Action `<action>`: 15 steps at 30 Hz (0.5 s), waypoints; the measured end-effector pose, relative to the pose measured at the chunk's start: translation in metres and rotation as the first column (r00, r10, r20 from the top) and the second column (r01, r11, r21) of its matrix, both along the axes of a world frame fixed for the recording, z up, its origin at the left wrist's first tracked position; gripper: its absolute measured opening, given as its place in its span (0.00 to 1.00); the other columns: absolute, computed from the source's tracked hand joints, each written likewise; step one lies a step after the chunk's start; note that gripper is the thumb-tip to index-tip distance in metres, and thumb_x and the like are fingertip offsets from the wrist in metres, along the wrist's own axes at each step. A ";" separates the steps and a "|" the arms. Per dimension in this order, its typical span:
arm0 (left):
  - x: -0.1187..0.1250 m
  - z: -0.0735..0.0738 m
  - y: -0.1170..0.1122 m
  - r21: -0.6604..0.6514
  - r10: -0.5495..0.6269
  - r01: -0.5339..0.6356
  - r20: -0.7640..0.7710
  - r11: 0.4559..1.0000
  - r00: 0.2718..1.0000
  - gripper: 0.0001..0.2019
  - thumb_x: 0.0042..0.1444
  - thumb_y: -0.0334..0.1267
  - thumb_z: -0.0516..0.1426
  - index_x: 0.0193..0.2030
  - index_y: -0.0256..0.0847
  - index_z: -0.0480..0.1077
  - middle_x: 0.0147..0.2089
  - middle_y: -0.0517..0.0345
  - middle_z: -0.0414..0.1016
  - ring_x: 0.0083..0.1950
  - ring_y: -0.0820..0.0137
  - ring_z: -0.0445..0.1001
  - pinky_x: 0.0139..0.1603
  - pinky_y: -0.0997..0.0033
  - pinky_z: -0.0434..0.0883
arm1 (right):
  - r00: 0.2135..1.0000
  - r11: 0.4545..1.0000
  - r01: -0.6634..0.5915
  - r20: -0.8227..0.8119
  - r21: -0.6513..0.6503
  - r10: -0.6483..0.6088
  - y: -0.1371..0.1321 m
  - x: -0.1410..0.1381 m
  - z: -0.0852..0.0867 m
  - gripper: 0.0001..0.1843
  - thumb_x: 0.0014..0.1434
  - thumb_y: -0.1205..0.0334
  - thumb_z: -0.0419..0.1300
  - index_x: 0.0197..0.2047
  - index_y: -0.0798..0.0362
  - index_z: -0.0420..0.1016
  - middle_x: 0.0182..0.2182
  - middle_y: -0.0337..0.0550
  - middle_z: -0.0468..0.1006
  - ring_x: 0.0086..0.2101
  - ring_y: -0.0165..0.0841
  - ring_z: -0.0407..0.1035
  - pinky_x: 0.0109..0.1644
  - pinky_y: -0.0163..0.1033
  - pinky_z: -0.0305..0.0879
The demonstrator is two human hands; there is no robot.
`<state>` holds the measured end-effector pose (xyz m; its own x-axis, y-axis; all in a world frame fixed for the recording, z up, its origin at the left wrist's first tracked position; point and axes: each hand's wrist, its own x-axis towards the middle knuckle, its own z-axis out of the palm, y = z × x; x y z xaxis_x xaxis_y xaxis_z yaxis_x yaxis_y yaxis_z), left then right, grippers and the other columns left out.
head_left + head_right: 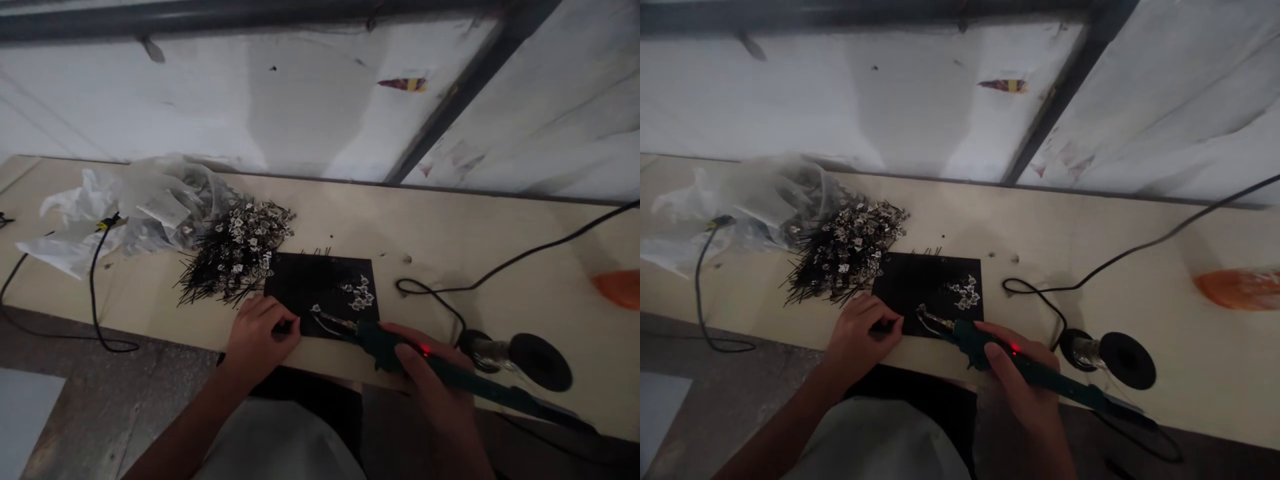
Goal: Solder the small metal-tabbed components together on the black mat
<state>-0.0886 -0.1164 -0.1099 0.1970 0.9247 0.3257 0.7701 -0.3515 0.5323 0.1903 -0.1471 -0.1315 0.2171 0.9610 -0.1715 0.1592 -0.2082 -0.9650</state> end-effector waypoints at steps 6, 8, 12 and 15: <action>0.003 0.003 0.001 -0.031 0.030 -0.029 0.013 0.999 0.999 0.09 0.62 0.32 0.59 0.30 0.42 0.70 0.29 0.61 0.74 0.35 0.69 0.72 0.42 0.65 0.67 | 0.999 1.000 0.024 0.040 0.019 -0.025 0.001 -0.006 0.007 0.16 0.56 0.46 0.72 0.41 0.47 0.90 0.34 0.49 0.86 0.27 0.39 0.79 0.22 0.33 0.72; 0.004 0.002 0.001 -0.027 0.041 -0.040 0.027 0.999 0.999 0.09 0.62 0.31 0.59 0.29 0.42 0.70 0.29 0.61 0.73 0.35 0.69 0.71 0.42 0.65 0.66 | 0.998 0.999 0.014 0.062 0.037 -0.017 0.002 -0.007 0.009 0.15 0.56 0.47 0.72 0.41 0.47 0.90 0.34 0.49 0.86 0.27 0.40 0.80 0.23 0.34 0.74; 0.003 0.000 0.002 -0.041 0.028 -0.027 0.018 0.999 0.999 0.09 0.62 0.32 0.60 0.29 0.42 0.70 0.29 0.61 0.73 0.34 0.70 0.71 0.42 0.65 0.66 | 0.989 0.994 -0.054 0.139 0.093 0.040 0.004 -0.003 0.008 0.14 0.57 0.47 0.71 0.41 0.46 0.90 0.32 0.48 0.86 0.28 0.41 0.81 0.25 0.34 0.75; 0.003 0.000 0.002 -0.058 0.023 -0.022 0.014 0.998 1.000 0.09 0.62 0.32 0.60 0.29 0.42 0.71 0.28 0.61 0.73 0.34 0.70 0.71 0.42 0.65 0.66 | 0.987 0.992 -0.066 0.154 0.106 0.049 0.003 0.000 0.004 0.13 0.58 0.48 0.71 0.42 0.45 0.90 0.34 0.47 0.86 0.28 0.40 0.81 0.25 0.33 0.75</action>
